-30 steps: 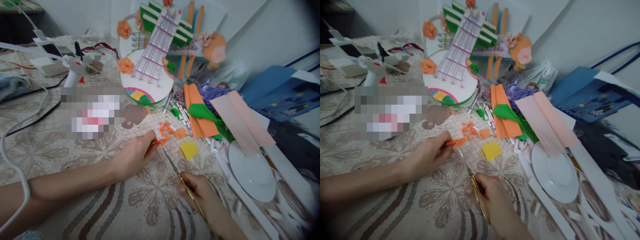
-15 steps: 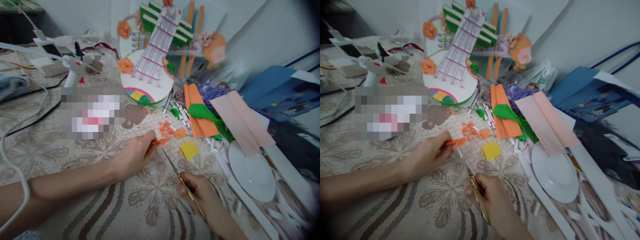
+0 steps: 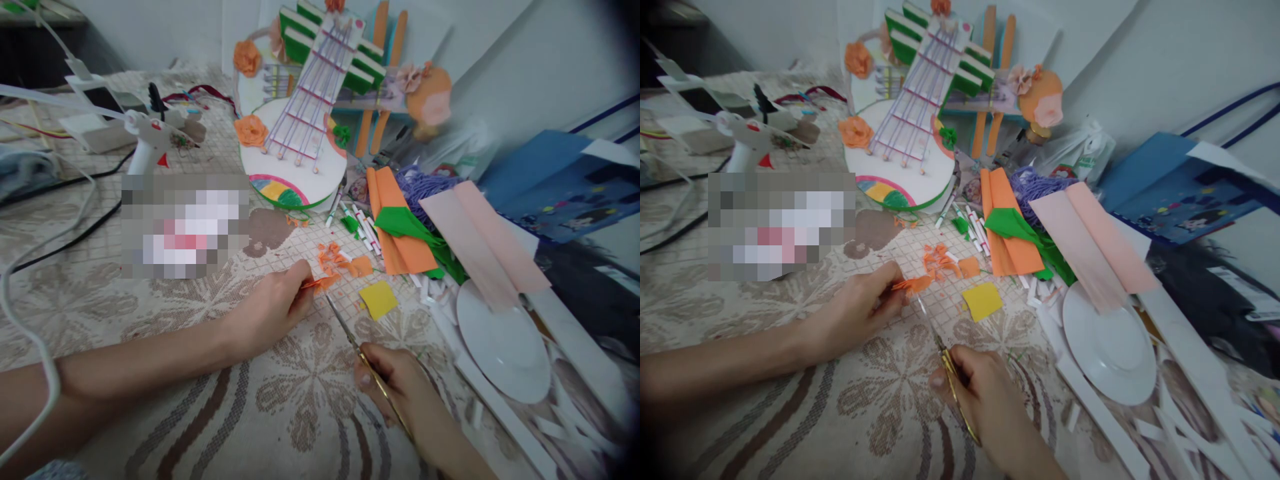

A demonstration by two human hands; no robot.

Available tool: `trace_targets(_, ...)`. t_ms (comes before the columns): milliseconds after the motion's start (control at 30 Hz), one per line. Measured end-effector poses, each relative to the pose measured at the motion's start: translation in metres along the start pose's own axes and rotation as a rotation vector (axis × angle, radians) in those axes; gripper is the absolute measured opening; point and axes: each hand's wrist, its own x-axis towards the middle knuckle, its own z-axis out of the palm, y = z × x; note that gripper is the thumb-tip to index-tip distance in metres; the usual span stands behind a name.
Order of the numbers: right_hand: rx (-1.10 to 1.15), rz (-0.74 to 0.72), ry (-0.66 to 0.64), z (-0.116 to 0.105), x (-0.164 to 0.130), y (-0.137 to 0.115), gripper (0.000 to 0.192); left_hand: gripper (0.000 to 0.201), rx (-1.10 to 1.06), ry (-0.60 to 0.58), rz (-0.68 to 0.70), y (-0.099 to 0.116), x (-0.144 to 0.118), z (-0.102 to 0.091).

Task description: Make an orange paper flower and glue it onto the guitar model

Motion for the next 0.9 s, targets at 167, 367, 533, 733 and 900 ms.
trace_targets(167, -0.014, 0.011, 0.006, -0.0002, 0.0010, -0.0005, 0.035, 0.006, -0.002, -0.020, -0.004, 0.0007, 0.0003, -0.0017)
trace_targets(367, -0.029, 0.006, 0.001, -0.0010, 0.0014, -0.0025, 0.035, 0.006, 0.007, -0.021, -0.003, 0.0013, 0.0006, -0.0027)
trace_targets(533, -0.009, 0.020, 0.010, -0.0013, 0.0013, -0.0040, 0.036, 0.006, 0.018, -0.002, 0.002, 0.0015, -0.0003, -0.0011)
trace_targets(733, -0.015, 0.007, 0.014, -0.0010, 0.0005, -0.0040, 0.039, 0.006, 0.023, 0.010, -0.001, 0.0006, -0.0003, 0.0004)
trace_targets(900, 0.009, 0.016, 0.011, -0.0009, -0.0005, -0.0042, 0.038, 0.006, 0.015, 0.007, 0.005, 0.0006, 0.0002, -0.0003)
